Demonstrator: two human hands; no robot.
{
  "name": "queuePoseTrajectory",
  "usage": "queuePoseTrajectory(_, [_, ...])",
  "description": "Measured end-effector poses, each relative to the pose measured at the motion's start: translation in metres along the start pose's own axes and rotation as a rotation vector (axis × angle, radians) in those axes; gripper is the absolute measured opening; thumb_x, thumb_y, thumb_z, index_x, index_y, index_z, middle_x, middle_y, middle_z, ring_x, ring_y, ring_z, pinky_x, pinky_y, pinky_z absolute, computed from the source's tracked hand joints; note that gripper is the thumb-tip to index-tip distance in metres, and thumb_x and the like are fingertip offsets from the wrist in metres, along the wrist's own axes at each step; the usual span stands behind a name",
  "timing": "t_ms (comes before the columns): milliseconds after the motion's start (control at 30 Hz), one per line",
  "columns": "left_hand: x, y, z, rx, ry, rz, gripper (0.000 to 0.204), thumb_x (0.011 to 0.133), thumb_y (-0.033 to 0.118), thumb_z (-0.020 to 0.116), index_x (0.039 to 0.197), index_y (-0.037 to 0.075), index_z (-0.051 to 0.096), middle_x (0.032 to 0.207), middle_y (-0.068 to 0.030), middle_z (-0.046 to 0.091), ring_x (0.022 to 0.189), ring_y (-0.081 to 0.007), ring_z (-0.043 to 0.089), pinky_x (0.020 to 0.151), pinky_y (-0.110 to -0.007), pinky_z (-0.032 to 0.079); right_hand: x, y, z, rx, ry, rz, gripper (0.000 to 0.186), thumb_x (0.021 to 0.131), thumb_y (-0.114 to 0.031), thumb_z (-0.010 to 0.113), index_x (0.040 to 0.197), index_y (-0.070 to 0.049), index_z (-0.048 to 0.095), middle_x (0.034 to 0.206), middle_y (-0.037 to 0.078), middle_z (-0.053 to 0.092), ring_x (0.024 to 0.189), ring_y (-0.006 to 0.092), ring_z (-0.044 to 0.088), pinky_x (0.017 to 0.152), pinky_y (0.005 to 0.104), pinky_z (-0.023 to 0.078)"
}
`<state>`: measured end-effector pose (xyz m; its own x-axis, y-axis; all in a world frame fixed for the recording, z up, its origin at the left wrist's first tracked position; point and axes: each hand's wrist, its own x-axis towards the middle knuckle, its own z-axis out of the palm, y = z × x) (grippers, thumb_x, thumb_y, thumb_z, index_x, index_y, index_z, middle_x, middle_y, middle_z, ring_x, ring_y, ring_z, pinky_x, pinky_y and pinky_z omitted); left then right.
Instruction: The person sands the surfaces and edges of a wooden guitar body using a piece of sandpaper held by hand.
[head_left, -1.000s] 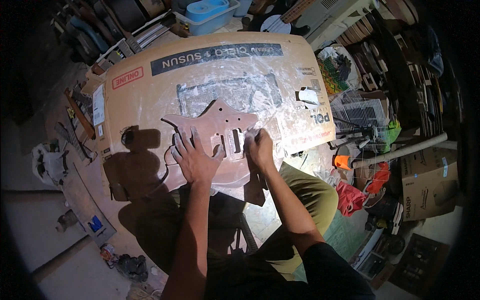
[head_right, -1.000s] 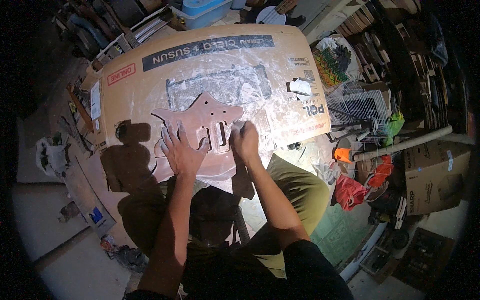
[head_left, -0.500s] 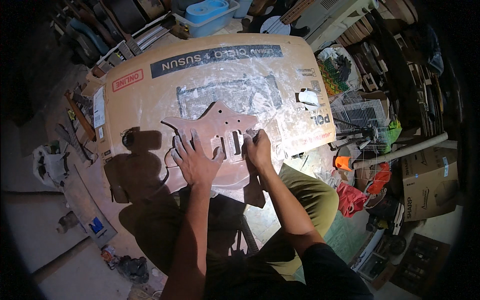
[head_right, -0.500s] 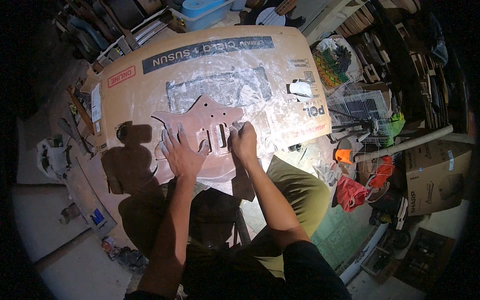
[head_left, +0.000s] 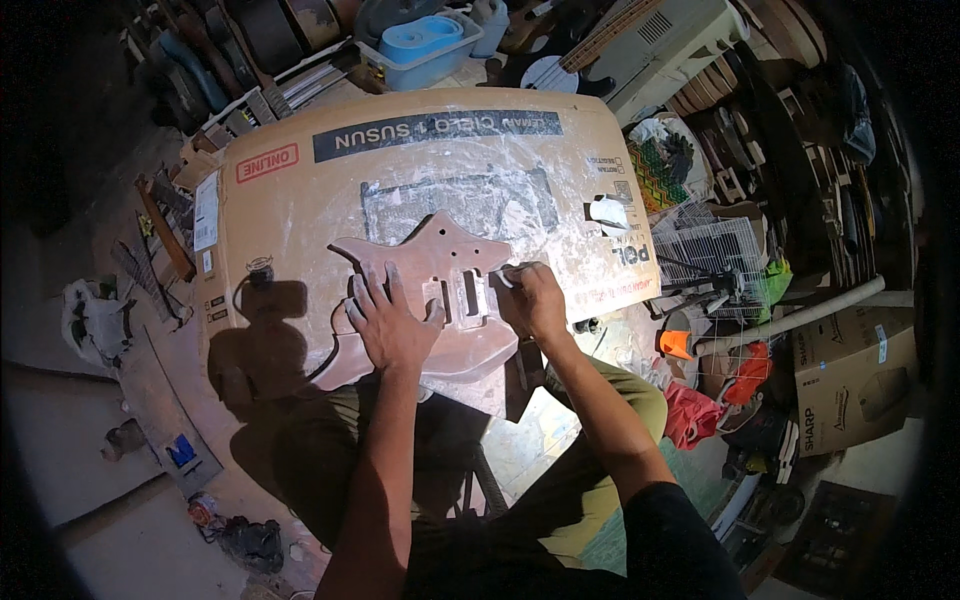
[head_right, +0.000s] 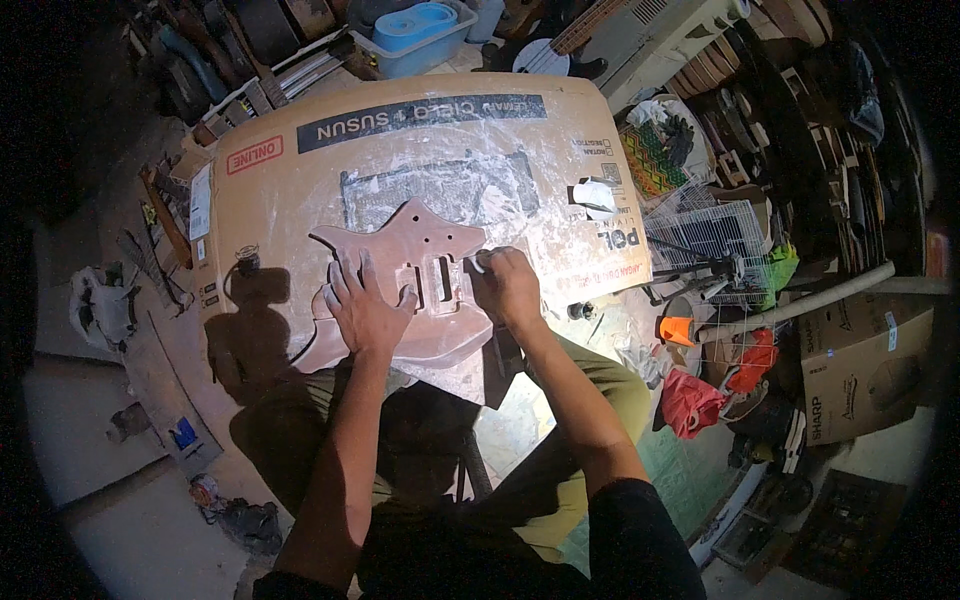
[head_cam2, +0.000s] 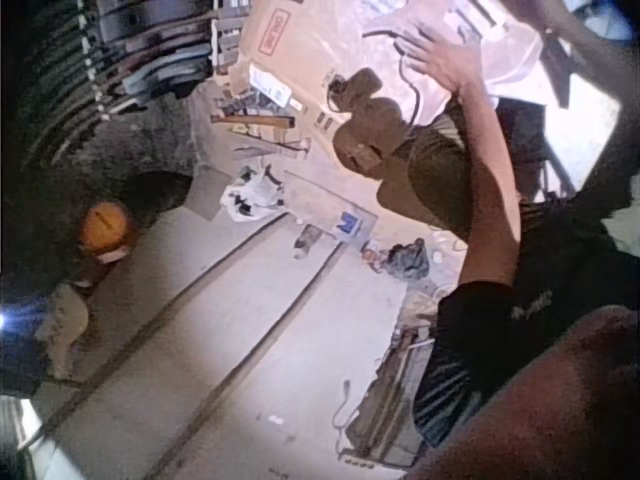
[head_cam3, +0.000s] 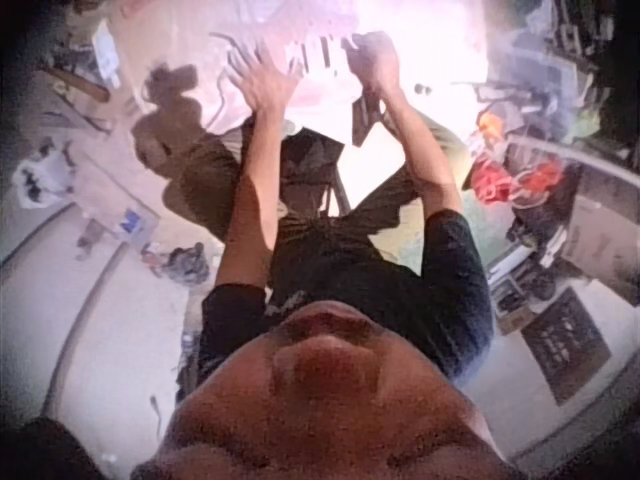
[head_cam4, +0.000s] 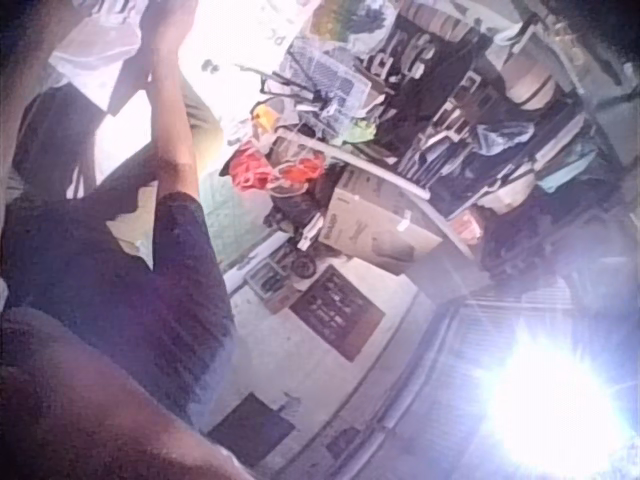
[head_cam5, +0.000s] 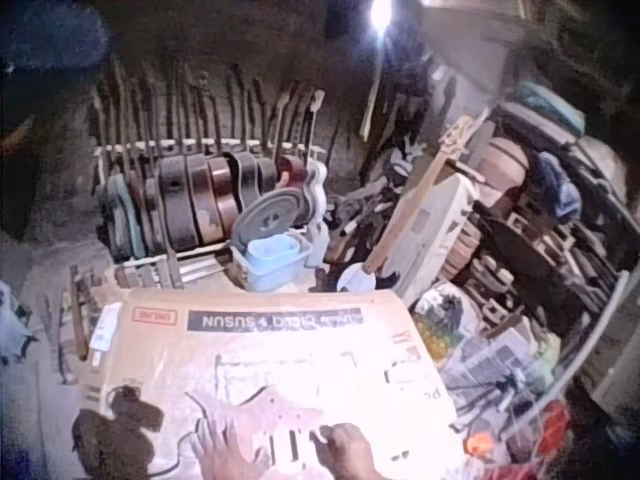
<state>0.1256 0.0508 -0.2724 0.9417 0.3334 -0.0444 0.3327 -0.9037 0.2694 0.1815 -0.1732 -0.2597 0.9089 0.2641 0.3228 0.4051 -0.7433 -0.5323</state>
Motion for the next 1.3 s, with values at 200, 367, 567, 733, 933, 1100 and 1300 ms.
queuePoseTrajectory(200, [-0.001, 0.002, -0.003, -0.02, -0.041, -0.011, 0.097, 0.074, 0.058, 0.07, 0.154, 0.011, 0.039, 0.158, -0.0195, 0.034, 0.148, -0.0384, 0.027, 0.119, -0.057, 0.018, 0.003, 0.019, 0.019, -0.136, -0.036, -0.435, 0.02, 0.074, -0.007, 0.079, 0.091, -0.007, 0.068, 0.099, 0.009, 0.07, 0.095, 0.0309, 0.067, 0.083, 0.0399, 0.056])
queuePoseTrajectory(367, [-0.002, 0.0, -0.003, -0.016, -0.039, -0.011, 0.097, 0.074, 0.059, 0.07, 0.154, 0.011, 0.04, 0.157, -0.0198, 0.035, 0.148, -0.0387, 0.027, 0.119, -0.058, 0.017, -0.003, 0.021, 0.018, -0.125, -0.12, -0.381, 0.023, 0.076, -0.006, 0.077, 0.098, -0.006, 0.07, 0.099, 0.01, 0.07, 0.099, 0.0311, 0.067, 0.085, 0.0397, 0.057])
queuePoseTrajectory(567, [-0.001, 0.0, -0.002, -0.019, -0.046, -0.01, 0.097, 0.074, 0.059, 0.07, 0.154, 0.011, 0.039, 0.158, -0.0199, 0.034, 0.148, -0.0387, 0.027, 0.119, -0.058, 0.017, -0.001, 0.03, 0.015, -0.151, -0.161, -0.359, 0.028, 0.078, -0.006, 0.075, 0.106, -0.006, 0.072, 0.101, 0.011, 0.069, 0.099, 0.0315, 0.067, 0.085, 0.0395, 0.057])
queuePoseTrajectory(733, [0.001, 0.002, -0.004, -0.027, -0.045, -0.018, 0.097, 0.073, 0.056, 0.072, 0.153, 0.01, 0.04, 0.158, -0.0206, 0.033, 0.148, -0.0385, 0.026, 0.119, -0.057, 0.018, 0.006, 0.026, 0.013, -0.137, -0.173, -0.345, 0.028, 0.078, -0.006, 0.075, 0.106, -0.006, 0.071, 0.105, 0.011, 0.07, 0.1, 0.0319, 0.066, 0.087, 0.0397, 0.056])
queuePoseTrajectory(933, [0.001, 0.002, -0.004, -0.027, -0.057, -0.024, 0.1, 0.072, 0.057, 0.073, 0.153, 0.011, 0.04, 0.16, -0.0196, 0.03, 0.148, -0.0382, 0.027, 0.119, -0.057, 0.018, 0.012, 0.027, 0.009, -0.141, -0.171, -0.332, 0.023, 0.078, -0.007, 0.075, 0.101, -0.007, 0.071, 0.102, 0.011, 0.071, 0.097, 0.0308, 0.068, 0.087, 0.04, 0.056])
queuePoseTrajectory(1100, [0.002, 0.002, -0.003, -0.022, -0.074, -0.025, 0.101, 0.07, 0.056, 0.076, 0.153, 0.01, 0.04, 0.16, -0.0201, 0.031, 0.147, -0.0385, 0.029, 0.119, -0.057, 0.018, 0.001, 0.028, 0.009, -0.114, -0.197, -0.378, 0.022, 0.078, -0.005, 0.074, 0.1, -0.005, 0.071, 0.103, 0.012, 0.071, 0.098, 0.0319, 0.068, 0.088, 0.0404, 0.056])
queuePoseTrajectory(1300, [0.001, 0.001, 0.001, -0.033, -0.017, -0.01, 0.101, 0.069, 0.056, 0.076, 0.151, 0.009, 0.042, 0.159, -0.0207, 0.032, 0.146, -0.0394, 0.03, 0.119, -0.057, 0.019, 0.011, 0.021, 0.006, -0.089, -0.16, -0.335, 0.022, 0.077, -0.002, 0.075, 0.098, -0.005, 0.072, 0.098, 0.012, 0.071, 0.094, 0.032, 0.069, 0.085, 0.0413, 0.057])
